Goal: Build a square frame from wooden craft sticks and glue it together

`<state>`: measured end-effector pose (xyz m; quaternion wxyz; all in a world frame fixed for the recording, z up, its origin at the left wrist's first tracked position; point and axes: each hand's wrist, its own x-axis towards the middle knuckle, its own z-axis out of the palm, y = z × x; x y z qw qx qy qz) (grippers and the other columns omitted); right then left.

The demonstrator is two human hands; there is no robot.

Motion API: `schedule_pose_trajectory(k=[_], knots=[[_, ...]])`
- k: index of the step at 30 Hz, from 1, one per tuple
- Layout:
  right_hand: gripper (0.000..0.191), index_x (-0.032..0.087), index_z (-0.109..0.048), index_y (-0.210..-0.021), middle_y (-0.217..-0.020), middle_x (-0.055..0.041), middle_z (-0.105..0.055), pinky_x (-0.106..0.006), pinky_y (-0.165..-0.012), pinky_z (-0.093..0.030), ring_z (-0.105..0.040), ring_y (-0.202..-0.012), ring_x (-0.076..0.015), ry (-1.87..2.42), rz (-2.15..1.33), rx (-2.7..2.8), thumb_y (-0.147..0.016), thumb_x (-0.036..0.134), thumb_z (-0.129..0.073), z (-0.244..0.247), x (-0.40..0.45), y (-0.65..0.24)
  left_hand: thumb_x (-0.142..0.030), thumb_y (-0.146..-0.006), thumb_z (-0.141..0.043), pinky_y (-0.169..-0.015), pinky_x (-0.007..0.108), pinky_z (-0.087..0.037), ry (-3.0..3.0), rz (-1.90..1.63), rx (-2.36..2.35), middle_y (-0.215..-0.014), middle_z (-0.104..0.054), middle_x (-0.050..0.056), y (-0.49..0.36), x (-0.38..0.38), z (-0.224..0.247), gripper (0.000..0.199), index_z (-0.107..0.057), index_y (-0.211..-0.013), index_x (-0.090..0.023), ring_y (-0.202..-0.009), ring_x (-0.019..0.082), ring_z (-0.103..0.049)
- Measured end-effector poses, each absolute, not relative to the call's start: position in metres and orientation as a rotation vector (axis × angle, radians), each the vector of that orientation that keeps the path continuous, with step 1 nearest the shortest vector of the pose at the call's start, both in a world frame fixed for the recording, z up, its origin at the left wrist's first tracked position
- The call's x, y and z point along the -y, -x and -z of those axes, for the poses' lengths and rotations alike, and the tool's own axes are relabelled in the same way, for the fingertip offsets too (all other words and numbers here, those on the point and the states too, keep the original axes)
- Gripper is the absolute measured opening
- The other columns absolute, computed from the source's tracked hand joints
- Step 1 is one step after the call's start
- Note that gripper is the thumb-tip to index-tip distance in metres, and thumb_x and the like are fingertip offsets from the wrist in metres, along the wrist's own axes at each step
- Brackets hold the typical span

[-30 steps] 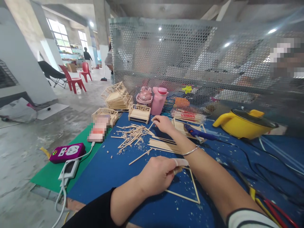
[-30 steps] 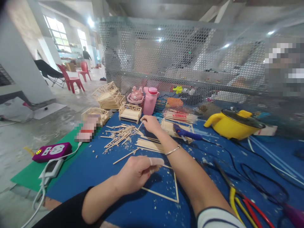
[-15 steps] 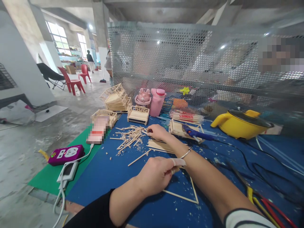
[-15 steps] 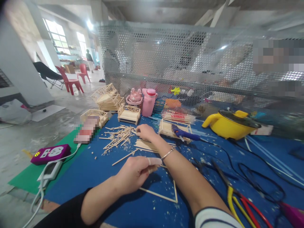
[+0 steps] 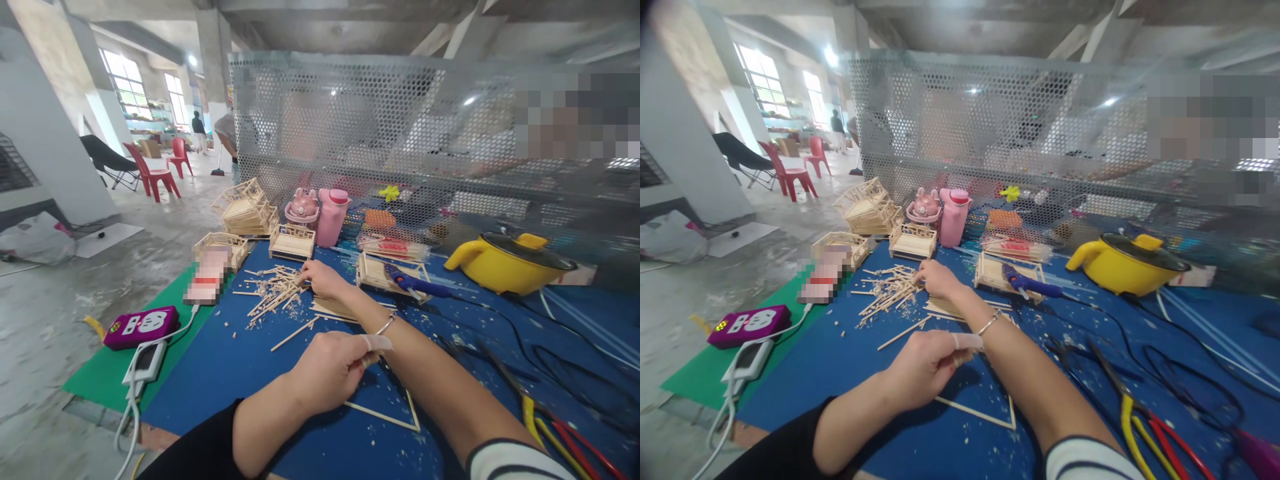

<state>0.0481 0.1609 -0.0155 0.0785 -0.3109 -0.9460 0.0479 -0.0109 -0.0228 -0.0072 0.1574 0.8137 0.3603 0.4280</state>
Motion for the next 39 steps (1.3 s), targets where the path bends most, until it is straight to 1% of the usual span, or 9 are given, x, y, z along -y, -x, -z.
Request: schedule_pose_trajectory(k=[2, 5, 7, 10, 15, 21, 26, 33, 39], knots=[[0.038, 0.021, -0.073, -0.082, -0.097, -0.0047, -0.062, -0.023, -0.079, -0.038, -0.052, -0.091, -0.0162, 0.925, -0.146, 2.798, -0.072, 0.000, -0.044, 0.014, -0.163, -0.049, -0.017, -0.086, -0.045, -0.072, 0.023, -0.050, -2.337, -1.222, -1.017, -0.085, -0.071, 0.004, 0.011, 0.023, 0.007, 0.027, -0.060, -0.108, -0.020, -0.076, 0.014, -0.065], [0.036, 0.018, -0.070, -0.093, -0.101, -0.0064, -0.062, -0.024, -0.085, -0.037, -0.052, -0.095, -0.0170, 0.967, -0.132, 2.717, -0.075, 0.003, -0.042, 0.012, -0.165, -0.047, -0.016, -0.085, -0.045, -0.071, 0.023, -0.050, -2.344, -1.213, -1.017, -0.084, -0.070, 0.004, 0.010, 0.022, 0.007, 0.028, -0.060, -0.109, -0.020, -0.076, 0.014, -0.065], [0.031, 0.018, -0.067, -0.101, -0.103, -0.0070, -0.062, -0.025, -0.085, -0.038, -0.054, -0.095, -0.0175, 0.986, -0.133, 2.692, -0.079, 0.011, -0.046, 0.013, -0.165, -0.044, -0.016, -0.086, -0.045, -0.072, 0.024, -0.050, -2.335, -1.214, -1.016, -0.086, -0.070, 0.004, 0.010, 0.022, 0.008, 0.029, -0.059, -0.111, -0.020, -0.077, 0.015, -0.065], [0.025, 0.021, -0.067, -0.100, -0.098, -0.0054, -0.065, -0.023, -0.078, -0.041, -0.057, -0.088, -0.0167, 0.976, -0.159, 2.723, -0.078, 0.025, -0.056, 0.016, -0.165, -0.038, -0.015, -0.085, -0.046, -0.073, 0.024, -0.050, -2.319, -1.208, -1.014, -0.088, -0.071, 0.003, 0.010, 0.022, 0.009, 0.030, -0.059, -0.112, -0.020, -0.078, 0.014, -0.065], [0.025, 0.019, -0.068, -0.098, -0.100, -0.0072, -0.068, -0.023, -0.079, -0.040, -0.060, -0.090, -0.0168, 1.072, -0.136, 2.668, -0.080, 0.014, -0.050, 0.019, -0.176, -0.038, -0.014, -0.085, -0.045, -0.076, 0.024, -0.049, -2.309, -1.187, -1.000, -0.094, -0.070, 0.004, 0.012, 0.022, 0.008, 0.032, -0.058, -0.114, -0.020, -0.084, 0.015, -0.065], [0.031, 0.019, -0.063, -0.109, -0.107, -0.0075, -0.068, -0.022, -0.081, -0.040, -0.061, -0.097, -0.0172, 1.158, -0.102, 2.589, -0.086, 0.015, -0.043, 0.014, -0.189, -0.050, -0.017, -0.086, -0.044, -0.070, 0.024, -0.050, -2.354, -1.141, -1.056, -0.082, -0.070, 0.005, 0.012, 0.022, 0.005, 0.027, -0.061, -0.107, -0.017, -0.075, 0.015, -0.065], [0.029, 0.019, -0.066, -0.102, -0.097, -0.0065, -0.069, -0.021, -0.074, -0.041, -0.061, -0.088, -0.0170, 1.234, -0.058, 2.575, -0.086, 0.014, -0.042, 0.010, -0.189, -0.056, -0.017, -0.087, -0.042, -0.071, 0.023, -0.050, -2.331, -1.174, -1.027, -0.084, -0.071, 0.005, 0.012, 0.022, 0.005, 0.028, -0.059, -0.110, -0.018, -0.076, 0.014, -0.065], [0.032, 0.021, -0.067, -0.104, -0.108, -0.0095, -0.063, -0.027, -0.084, -0.039, -0.056, -0.101, -0.0216, 1.329, 0.077, 2.511, -0.080, 0.015, -0.047, 0.006, -0.184, -0.059, -0.017, -0.086, -0.043, -0.070, 0.024, -0.050, -2.335, -1.171, -1.029, -0.083, -0.071, 0.005, 0.011, 0.023, 0.006, 0.029, -0.059, -0.110, -0.018, -0.075, 0.015, -0.065], [0.025, 0.023, -0.073, -0.086, -0.089, -0.0080, -0.071, -0.028, -0.075, -0.044, -0.062, -0.086, -0.0206, 1.387, -0.002, 2.591, -0.082, 0.027, -0.048, 0.018, -0.183, -0.036, -0.016, -0.086, -0.043, -0.072, 0.024, -0.050, -2.352, -1.152, -1.055, -0.086, -0.070, 0.005, 0.013, 0.022, 0.007, 0.030, -0.059, -0.111, -0.020, -0.078, 0.015, -0.065]])
